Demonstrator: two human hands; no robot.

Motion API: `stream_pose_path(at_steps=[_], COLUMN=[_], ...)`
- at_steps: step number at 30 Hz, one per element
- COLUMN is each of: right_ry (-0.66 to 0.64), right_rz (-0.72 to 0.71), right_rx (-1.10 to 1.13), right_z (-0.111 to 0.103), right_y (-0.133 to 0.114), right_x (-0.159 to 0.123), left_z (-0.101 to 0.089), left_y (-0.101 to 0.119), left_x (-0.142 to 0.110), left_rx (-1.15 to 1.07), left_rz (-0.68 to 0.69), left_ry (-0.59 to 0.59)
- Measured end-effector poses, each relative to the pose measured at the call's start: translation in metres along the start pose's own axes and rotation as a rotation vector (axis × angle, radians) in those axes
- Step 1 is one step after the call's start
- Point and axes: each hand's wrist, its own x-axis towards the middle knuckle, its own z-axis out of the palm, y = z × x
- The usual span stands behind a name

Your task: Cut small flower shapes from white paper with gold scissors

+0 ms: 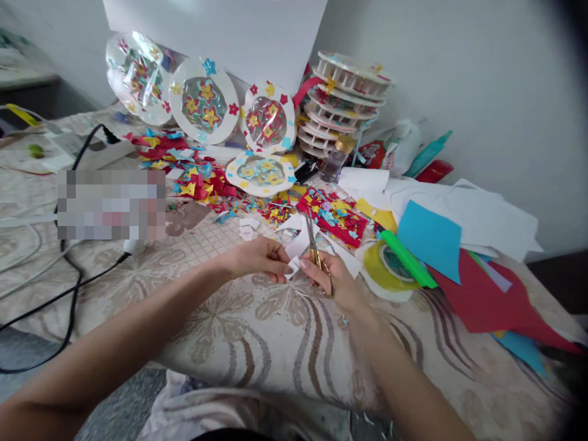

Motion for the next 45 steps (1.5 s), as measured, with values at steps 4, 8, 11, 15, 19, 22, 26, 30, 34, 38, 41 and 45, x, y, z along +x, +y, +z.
stream_pose_path(at_steps=[4,8,11,15,19,22,26,30,34,38,41,45], right_ry=[-0.023,-0.078,-0.041,0.052,0.068,0.071,0.060,0.075,0.117,0.164,0.193,0.259], right_rz=[0.008,0.028,0.029,0.078,0.102,0.102,0.094,0.078,0.054,0.021,-0.003,-0.068], right_rx=[0.047,0.117,0.161,0.280,0.361,0.405,0.440,0.414,0.408,0.397,0.346,0.205], right_z=[0.008,0.008,0.008,0.010,0.011,0.011,0.013,0.014,0.014,0.015,0.016,0.016], right_y=[0.005,0.006,0.004,0.003,0.003,0.002,0.004,0.005,0.006,0.007,0.009,0.010], right_x=[0.001,0.002,0.003,0.005,0.005,0.006,0.006,0.006,0.006,0.007,0.007,0.006], left_z=[0.005,0.007,0.009,0.010,0.008,0.007,0.008,0.008,0.009,0.014,0.019,0.026], left_y=[-0.002,-0.001,0.001,0.004,0.003,0.002,0.000,-0.001,0.000,0.000,-0.002,-0.004], left_x=[0.000,0.000,-0.001,-0.001,-0.001,0.000,0.001,0.001,0.002,0.004,0.005,0.007], left_rx=[0.055,0.031,-0.064,-0.254,-0.350,-0.352,-0.347,-0.349,-0.386,-0.427,-0.409,-0.369], left_rz=[0.000,-0.021,-0.018,-0.029,-0.046,-0.054,-0.050,-0.046,-0.052,-0.067,-0.038,0.014], left_ry=[-0.028,0.000,0.042,0.072,0.032,0.038,0.056,0.063,0.077,0.123,0.202,0.283])
